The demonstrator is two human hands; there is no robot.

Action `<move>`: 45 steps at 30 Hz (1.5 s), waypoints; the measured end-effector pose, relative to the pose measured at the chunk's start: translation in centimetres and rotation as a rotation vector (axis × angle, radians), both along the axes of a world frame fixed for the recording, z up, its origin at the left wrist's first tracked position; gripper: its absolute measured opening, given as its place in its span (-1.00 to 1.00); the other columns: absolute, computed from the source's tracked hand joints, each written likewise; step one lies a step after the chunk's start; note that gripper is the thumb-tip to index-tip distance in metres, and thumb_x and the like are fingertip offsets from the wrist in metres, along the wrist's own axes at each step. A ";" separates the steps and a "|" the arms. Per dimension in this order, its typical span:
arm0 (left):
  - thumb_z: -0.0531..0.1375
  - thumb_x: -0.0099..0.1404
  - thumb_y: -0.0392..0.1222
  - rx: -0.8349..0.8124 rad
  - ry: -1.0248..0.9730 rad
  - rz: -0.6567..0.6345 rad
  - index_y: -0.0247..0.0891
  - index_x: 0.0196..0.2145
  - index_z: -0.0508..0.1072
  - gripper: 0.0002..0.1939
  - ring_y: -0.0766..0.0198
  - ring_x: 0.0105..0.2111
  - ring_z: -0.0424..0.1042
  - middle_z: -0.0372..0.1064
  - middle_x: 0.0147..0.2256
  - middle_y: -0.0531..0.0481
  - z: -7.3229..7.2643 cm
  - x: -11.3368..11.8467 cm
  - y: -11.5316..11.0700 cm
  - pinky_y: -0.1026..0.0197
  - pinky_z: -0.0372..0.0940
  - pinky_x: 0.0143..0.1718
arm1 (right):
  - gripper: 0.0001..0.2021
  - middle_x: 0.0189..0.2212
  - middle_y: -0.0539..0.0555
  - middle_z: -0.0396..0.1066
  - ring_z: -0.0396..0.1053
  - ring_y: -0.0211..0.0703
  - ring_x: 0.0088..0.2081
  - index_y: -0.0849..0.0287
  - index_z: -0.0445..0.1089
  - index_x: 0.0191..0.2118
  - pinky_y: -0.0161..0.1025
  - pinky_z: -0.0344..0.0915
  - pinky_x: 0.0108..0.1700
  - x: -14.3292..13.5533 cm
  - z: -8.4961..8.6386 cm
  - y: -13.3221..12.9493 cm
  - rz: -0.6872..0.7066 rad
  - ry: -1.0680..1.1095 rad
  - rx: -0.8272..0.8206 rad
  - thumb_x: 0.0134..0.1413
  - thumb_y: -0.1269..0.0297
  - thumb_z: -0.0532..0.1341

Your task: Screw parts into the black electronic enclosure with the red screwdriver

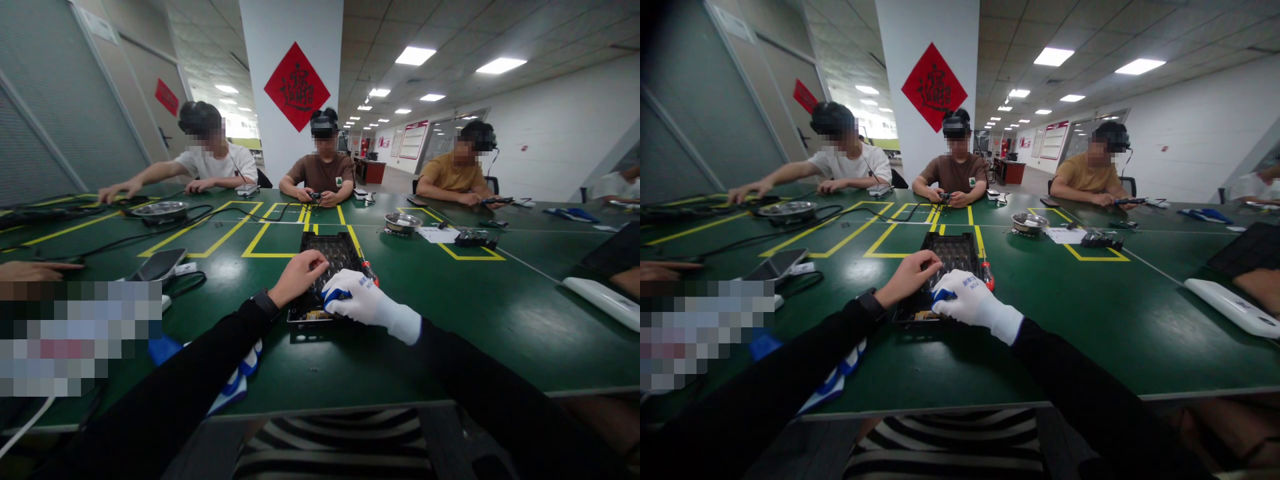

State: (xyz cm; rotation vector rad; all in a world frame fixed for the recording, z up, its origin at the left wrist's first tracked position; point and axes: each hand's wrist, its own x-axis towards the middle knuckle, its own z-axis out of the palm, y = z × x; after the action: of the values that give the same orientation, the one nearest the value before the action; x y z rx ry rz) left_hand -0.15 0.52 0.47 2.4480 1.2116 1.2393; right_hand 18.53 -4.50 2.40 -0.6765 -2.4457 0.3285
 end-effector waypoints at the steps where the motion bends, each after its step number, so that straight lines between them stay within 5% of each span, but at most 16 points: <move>1: 0.06 0.24 -0.14 0.000 0.000 0.000 -0.29 -0.41 0.38 -0.81 0.32 -0.44 0.28 0.32 -0.45 0.03 0.0 0.0 0.0 0.28 0.16 -0.38 | -0.92 -0.29 0.06 0.44 0.33 -0.17 -0.19 0.17 0.46 -0.41 -0.20 0.22 -0.08 0.0 0.0 0.0 -0.004 0.001 -0.004 -0.06 0.30 0.26; 45: 0.06 0.23 -0.14 -0.019 0.000 0.000 -0.28 -0.40 0.39 -0.81 0.31 -0.43 0.29 0.33 -0.46 0.03 0.1 0.1 -0.2 0.27 0.17 -0.38 | -0.91 -0.31 0.07 0.43 0.31 -0.17 -0.20 0.18 0.44 -0.38 -0.20 0.20 -0.09 0.1 -0.2 0.1 -0.011 -0.035 0.018 -0.03 0.30 0.23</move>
State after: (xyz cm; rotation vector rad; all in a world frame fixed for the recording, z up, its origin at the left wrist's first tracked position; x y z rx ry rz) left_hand -0.05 0.34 0.58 2.4342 1.2182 1.2221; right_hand 18.59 -4.39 2.19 -0.6929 -2.4744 0.2925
